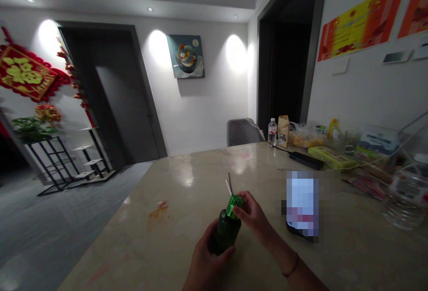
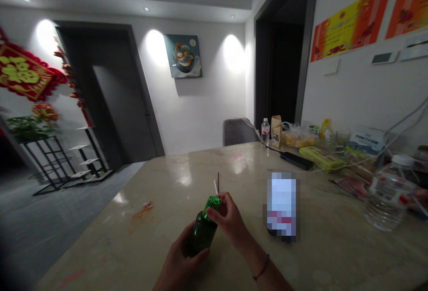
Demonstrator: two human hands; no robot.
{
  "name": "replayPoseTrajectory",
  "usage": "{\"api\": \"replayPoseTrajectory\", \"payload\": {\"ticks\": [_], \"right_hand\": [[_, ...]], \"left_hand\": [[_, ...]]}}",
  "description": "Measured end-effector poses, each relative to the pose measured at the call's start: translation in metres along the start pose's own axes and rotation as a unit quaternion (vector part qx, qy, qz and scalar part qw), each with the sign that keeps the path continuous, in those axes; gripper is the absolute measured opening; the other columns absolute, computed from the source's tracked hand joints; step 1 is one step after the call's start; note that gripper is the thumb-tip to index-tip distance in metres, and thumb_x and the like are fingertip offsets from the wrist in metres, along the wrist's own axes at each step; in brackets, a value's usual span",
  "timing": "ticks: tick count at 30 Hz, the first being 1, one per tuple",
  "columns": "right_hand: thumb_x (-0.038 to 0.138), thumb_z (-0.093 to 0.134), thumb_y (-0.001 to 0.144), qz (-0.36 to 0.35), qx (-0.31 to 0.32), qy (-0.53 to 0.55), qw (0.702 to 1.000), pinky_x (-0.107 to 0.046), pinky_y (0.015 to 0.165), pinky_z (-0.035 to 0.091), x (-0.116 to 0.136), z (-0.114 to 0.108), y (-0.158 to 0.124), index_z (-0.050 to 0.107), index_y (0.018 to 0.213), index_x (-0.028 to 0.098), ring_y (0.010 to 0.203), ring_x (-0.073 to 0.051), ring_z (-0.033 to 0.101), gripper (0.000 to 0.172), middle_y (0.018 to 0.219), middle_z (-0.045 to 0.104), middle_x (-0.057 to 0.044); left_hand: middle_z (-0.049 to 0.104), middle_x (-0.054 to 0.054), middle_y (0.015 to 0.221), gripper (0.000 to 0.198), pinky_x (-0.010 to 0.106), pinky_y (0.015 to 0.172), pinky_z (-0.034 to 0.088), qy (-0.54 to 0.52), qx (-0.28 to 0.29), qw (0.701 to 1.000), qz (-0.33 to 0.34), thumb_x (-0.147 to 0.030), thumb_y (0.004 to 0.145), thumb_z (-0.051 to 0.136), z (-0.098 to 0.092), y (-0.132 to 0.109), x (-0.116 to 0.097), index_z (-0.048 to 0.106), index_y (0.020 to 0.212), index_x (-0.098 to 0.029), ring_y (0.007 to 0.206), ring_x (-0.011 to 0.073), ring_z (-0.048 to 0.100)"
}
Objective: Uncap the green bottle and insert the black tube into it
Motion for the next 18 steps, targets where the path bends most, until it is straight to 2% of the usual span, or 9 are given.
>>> {"api": "replayPoseTrajectory", "payload": {"ticks": [3,7,9,13,15,18], "right_hand": [[0.042,0.073,0.058,0.008,-0.017,-0.004,1.0,-0.022,0.055,0.042,-0.0072,0.0012,0.0018,0.045,0.08,0.02,0.06,-0.011,0.051,0.042,0.066,0.052,0.004],[0.039,0.071,0.06,0.003,-0.015,-0.005,1.0,-0.023,0.057,0.042,-0.0066,0.0024,0.0019,0.048,0.076,0.019,0.062,-0.011,0.051,0.035,0.064,0.052,0.004],[0.037,0.07,0.062,0.002,-0.001,0.016,1.0,-0.023,0.061,0.044,-0.0045,0.003,0.001,0.052,0.085,0.019,0.066,-0.012,0.053,0.035,0.07,0.055,0.002],[0.035,0.066,0.065,0.006,0.02,0.052,0.998,-0.025,0.064,0.045,-0.0026,0.0027,-0.0012,0.042,0.114,0.024,0.071,-0.013,0.056,0.056,0.083,0.058,0.001],[0.035,0.065,0.066,0.007,0.026,0.047,0.999,-0.025,0.063,0.045,-0.0029,0.0027,-0.0019,0.039,0.117,0.025,0.072,-0.013,0.056,0.058,0.086,0.058,0.0],[0.037,0.065,0.066,0.012,0.031,0.03,0.999,-0.025,0.062,0.045,-0.0047,0.0039,-0.0023,0.042,0.111,0.024,0.071,-0.013,0.056,0.052,0.089,0.057,0.0]], "left_hand": [[0.063,0.012,0.111,0.063,0.039,0.094,0.042,-0.013,0.005,1.0,-0.008,-0.019,0.054,0.071,0.002,-0.0007,-0.0023,0.053,0.114,-0.013,0.103,0.0273,0.057],[0.063,0.013,0.109,0.063,0.037,0.092,0.043,-0.02,0.005,1.0,-0.016,-0.017,0.052,0.071,0.0022,-0.001,-0.0021,0.052,0.113,-0.012,0.101,0.0269,0.058],[0.064,0.012,0.107,0.064,0.037,0.091,0.044,-0.028,0.003,0.999,-0.017,-0.018,0.051,0.072,0.0014,-0.0007,-0.0009,0.053,0.112,-0.013,0.1,0.0274,0.059],[0.065,0.011,0.106,0.065,0.037,0.09,0.045,-0.036,-0.004,0.999,-0.021,-0.021,0.049,0.074,-0.0007,0.0006,-0.0002,0.055,0.111,-0.014,0.1,0.0283,0.059],[0.065,0.012,0.105,0.066,0.037,0.09,0.045,-0.033,-0.007,0.999,-0.021,-0.022,0.048,0.075,-0.0013,0.0011,-0.0018,0.056,0.111,-0.014,0.099,0.0289,0.059],[0.065,0.013,0.105,0.065,0.038,0.09,0.045,-0.029,-0.014,0.999,-0.021,-0.022,0.048,0.075,-0.0018,0.001,-0.0047,0.056,0.11,-0.013,0.1,0.0293,0.059]]}}
Point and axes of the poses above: each hand's wrist, its own y-axis towards the middle knuckle, its own z-axis out of the palm, x = y × z, the point moved 6 cm from there along y, towards the middle knuckle
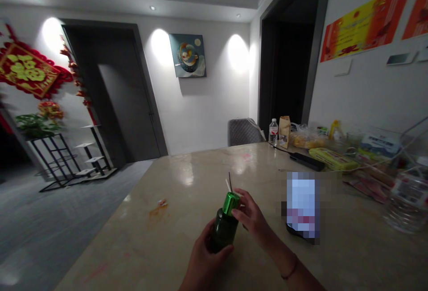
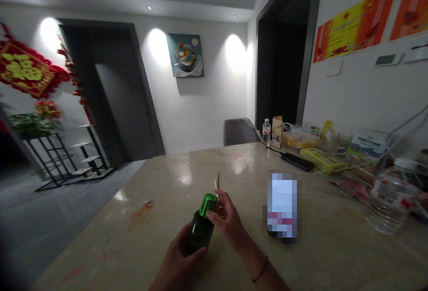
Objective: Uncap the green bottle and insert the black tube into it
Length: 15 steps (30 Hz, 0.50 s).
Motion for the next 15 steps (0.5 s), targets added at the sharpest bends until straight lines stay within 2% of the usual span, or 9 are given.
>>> {"api": "replayPoseTrajectory", "payload": {"ticks": [4,8,15], "right_hand": [[0.038,0.068,0.064,0.009,-0.03,-0.036,0.999,-0.023,0.057,0.043,-0.0032,-0.002,0.0001,0.044,0.095,0.022,0.066,-0.012,0.055,0.043,0.085,0.056,0.0],[0.042,0.069,0.062,0.014,-0.049,-0.086,0.995,-0.022,0.052,0.041,-0.0062,-0.0049,0.0005,0.047,0.087,0.02,0.061,-0.012,0.052,0.04,0.075,0.054,0.002],[0.041,0.065,0.065,0.001,-0.051,-0.132,0.99,-0.023,0.052,0.041,-0.0016,-0.0072,-0.0009,0.055,0.092,0.017,0.06,-0.012,0.05,0.037,0.069,0.053,0.0]], "left_hand": [[0.065,0.011,0.107,0.065,0.037,0.092,0.043,-0.001,-0.002,1.0,-0.014,-0.018,0.048,0.073,0.0016,-0.0026,-0.0009,0.056,0.11,-0.014,0.101,0.0274,0.058],[0.065,0.011,0.107,0.065,0.036,0.092,0.043,0.013,-0.01,1.0,-0.02,-0.017,0.048,0.073,0.0019,-0.0045,-0.0014,0.055,0.111,-0.013,0.1,0.0267,0.059],[0.064,0.012,0.108,0.064,0.038,0.093,0.041,0.013,-0.001,1.0,-0.002,-0.016,0.052,0.071,0.0008,-0.0035,0.0038,0.053,0.113,-0.013,0.102,0.0271,0.058]]}}
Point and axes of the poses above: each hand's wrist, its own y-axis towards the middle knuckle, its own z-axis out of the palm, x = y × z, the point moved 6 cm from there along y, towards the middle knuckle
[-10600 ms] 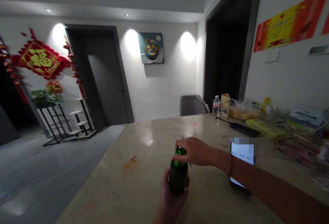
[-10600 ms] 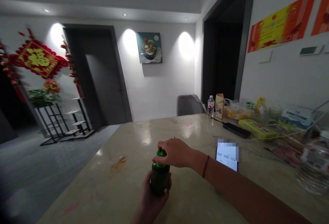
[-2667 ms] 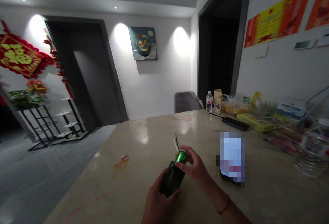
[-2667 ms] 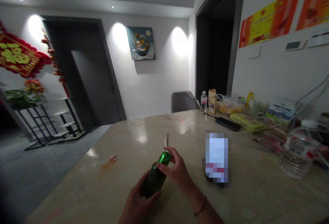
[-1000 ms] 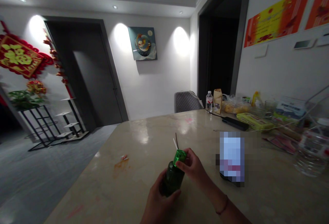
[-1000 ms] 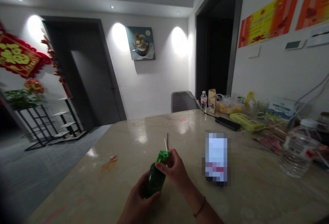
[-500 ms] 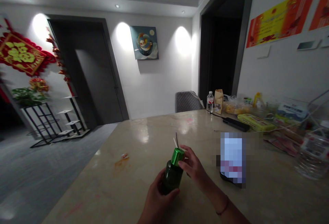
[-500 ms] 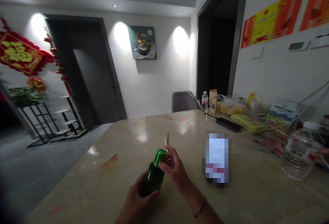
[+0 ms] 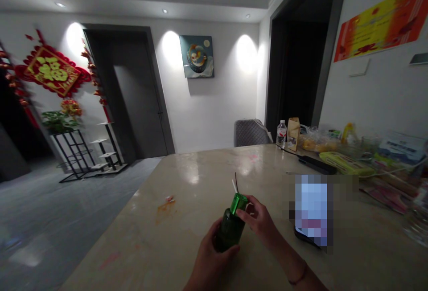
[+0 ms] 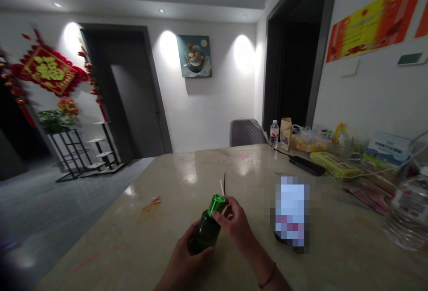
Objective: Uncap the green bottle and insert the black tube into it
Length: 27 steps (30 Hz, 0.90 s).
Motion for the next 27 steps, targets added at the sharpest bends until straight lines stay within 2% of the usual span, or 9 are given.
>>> {"api": "replayPoseTrajectory", "payload": {"ticks": [7,13,16,20,27], "right_hand": [[0.037,0.064,0.066,-0.004,-0.015,0.009,1.0,-0.023,0.052,0.042,0.0026,-0.0002,-0.0014,0.052,0.106,0.017,0.06,-0.012,0.048,0.046,0.075,0.053,-0.001],[0.037,0.068,0.062,-0.012,-0.048,0.012,0.999,-0.021,0.046,0.04,-0.0036,-0.0002,0.0006,0.051,0.1,0.019,0.054,-0.009,0.046,0.045,0.08,0.054,-0.001],[0.036,0.066,0.064,-0.016,-0.032,0.014,0.999,-0.021,0.046,0.04,-0.004,0.0006,-0.0001,0.05,0.103,0.02,0.053,-0.008,0.046,0.045,0.086,0.056,-0.002],[0.037,0.064,0.065,-0.006,-0.003,0.029,1.0,-0.021,0.045,0.038,-0.0025,0.0022,-0.0015,0.049,0.105,0.02,0.053,-0.008,0.045,0.046,0.095,0.057,-0.004],[0.038,0.064,0.065,0.0,-0.003,0.021,1.0,-0.021,0.044,0.039,0.0024,-0.0005,-0.0022,0.048,0.107,0.02,0.05,-0.006,0.044,0.048,0.103,0.056,-0.007]], "left_hand": [[0.064,0.012,0.107,0.063,0.039,0.092,0.042,0.005,-0.008,1.0,0.011,-0.017,0.051,0.072,-0.0011,0.0001,0.0015,0.054,0.112,-0.014,0.1,0.028,0.058],[0.065,0.012,0.106,0.063,0.035,0.09,0.043,-0.003,-0.016,1.0,0.001,-0.013,0.05,0.071,-0.0003,-0.0022,-0.0008,0.056,0.111,-0.013,0.1,0.0271,0.058],[0.065,0.012,0.106,0.062,0.034,0.09,0.044,-0.002,-0.008,1.0,0.002,-0.012,0.051,0.07,0.0009,-0.0029,-0.0018,0.055,0.112,-0.013,0.099,0.0262,0.059],[0.065,0.011,0.107,0.063,0.035,0.09,0.043,0.006,-0.025,1.0,-0.003,-0.013,0.051,0.071,-0.0019,-0.0021,-0.0001,0.055,0.112,-0.014,0.099,0.0264,0.059],[0.064,0.011,0.108,0.065,0.037,0.092,0.042,0.024,-0.024,0.999,0.006,-0.017,0.051,0.073,-0.0021,-0.0004,0.0023,0.054,0.113,-0.014,0.1,0.0268,0.058]]}}
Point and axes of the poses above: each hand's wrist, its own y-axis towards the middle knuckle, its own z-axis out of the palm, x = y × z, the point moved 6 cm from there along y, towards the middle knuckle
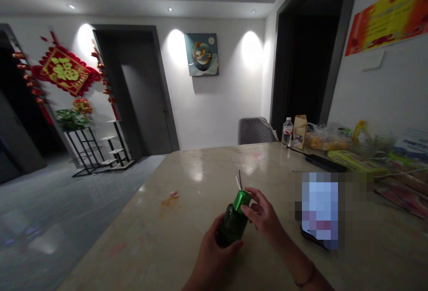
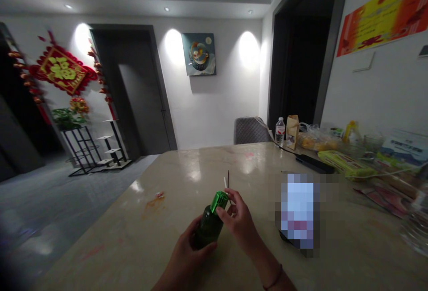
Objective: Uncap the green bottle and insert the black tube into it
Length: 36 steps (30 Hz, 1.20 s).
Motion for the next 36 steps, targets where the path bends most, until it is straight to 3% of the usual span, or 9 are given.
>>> {"api": "replayPoseTrajectory", "payload": {"ticks": [8,13,16,19,23,30,36], "right_hand": [[0.038,0.068,0.062,-0.003,-0.029,0.0,1.0,-0.022,0.048,0.043,-0.0026,-0.0026,0.0027,0.049,0.105,0.019,0.057,-0.009,0.053,0.051,0.096,0.058,-0.005],[0.038,0.065,0.065,0.004,0.009,0.033,0.999,-0.019,0.042,0.04,0.0022,-0.0012,0.0011,0.047,0.109,0.02,0.051,-0.007,0.048,0.051,0.092,0.06,-0.004],[0.037,0.064,0.066,0.004,0.022,0.03,0.999,-0.019,0.042,0.039,0.0023,-0.001,0.0,0.045,0.112,0.021,0.05,-0.006,0.045,0.052,0.1,0.058,-0.006],[0.037,0.066,0.064,0.005,0.0,0.0,1.0,-0.02,0.044,0.04,-0.0011,-0.003,0.0005,0.047,0.11,0.021,0.051,-0.005,0.046,0.052,0.105,0.055,-0.006],[0.038,0.068,0.062,0.003,-0.03,-0.031,0.999,-0.02,0.043,0.039,-0.0033,-0.0041,0.0019,0.049,0.104,0.019,0.051,-0.006,0.046,0.05,0.096,0.055,-0.005],[0.033,0.064,0.066,-0.003,0.006,-0.002,1.0,-0.02,0.045,0.038,-0.0023,-0.0015,0.0003,0.046,0.11,0.02,0.05,-0.006,0.045,0.049,0.097,0.057,-0.005],[0.038,0.064,0.065,-0.002,-0.009,0.002,1.0,-0.02,0.043,0.038,-0.0007,-0.0034,-0.0002,0.047,0.109,0.02,0.049,-0.004,0.043,0.05,0.103,0.054,-0.006]], "left_hand": [[0.064,0.012,0.108,0.065,0.037,0.092,0.043,0.008,0.001,1.0,-0.004,-0.018,0.051,0.073,0.0019,-0.0013,-0.0023,0.054,0.112,-0.014,0.1,0.0266,0.059],[0.066,0.009,0.104,0.063,0.038,0.091,0.043,0.026,-0.004,1.0,-0.006,-0.019,0.05,0.073,0.0008,-0.0002,-0.0046,0.055,0.111,-0.016,0.097,0.0269,0.06],[0.065,0.009,0.105,0.063,0.037,0.091,0.043,0.025,-0.007,1.0,-0.006,-0.02,0.051,0.073,0.0007,-0.0006,-0.0045,0.054,0.112,-0.015,0.097,0.0265,0.06],[0.065,0.01,0.106,0.063,0.037,0.091,0.043,0.003,0.003,1.0,-0.004,-0.02,0.053,0.072,0.0025,-0.0013,-0.0042,0.054,0.112,-0.014,0.099,0.0266,0.059],[0.064,0.012,0.107,0.064,0.04,0.092,0.042,-0.013,0.003,1.0,-0.001,-0.018,0.052,0.072,0.0026,-0.0015,-0.0031,0.053,0.113,-0.014,0.1,0.028,0.058],[0.064,0.01,0.106,0.063,0.038,0.091,0.043,0.026,-0.007,1.0,-0.014,-0.019,0.052,0.072,-0.0003,-0.0011,-0.0009,0.053,0.113,-0.015,0.099,0.0265,0.059],[0.064,0.012,0.107,0.064,0.039,0.091,0.042,0.035,-0.011,0.999,0.002,-0.022,0.052,0.073,-0.0014,-0.001,-0.0032,0.053,0.113,-0.014,0.1,0.027,0.058]]}}
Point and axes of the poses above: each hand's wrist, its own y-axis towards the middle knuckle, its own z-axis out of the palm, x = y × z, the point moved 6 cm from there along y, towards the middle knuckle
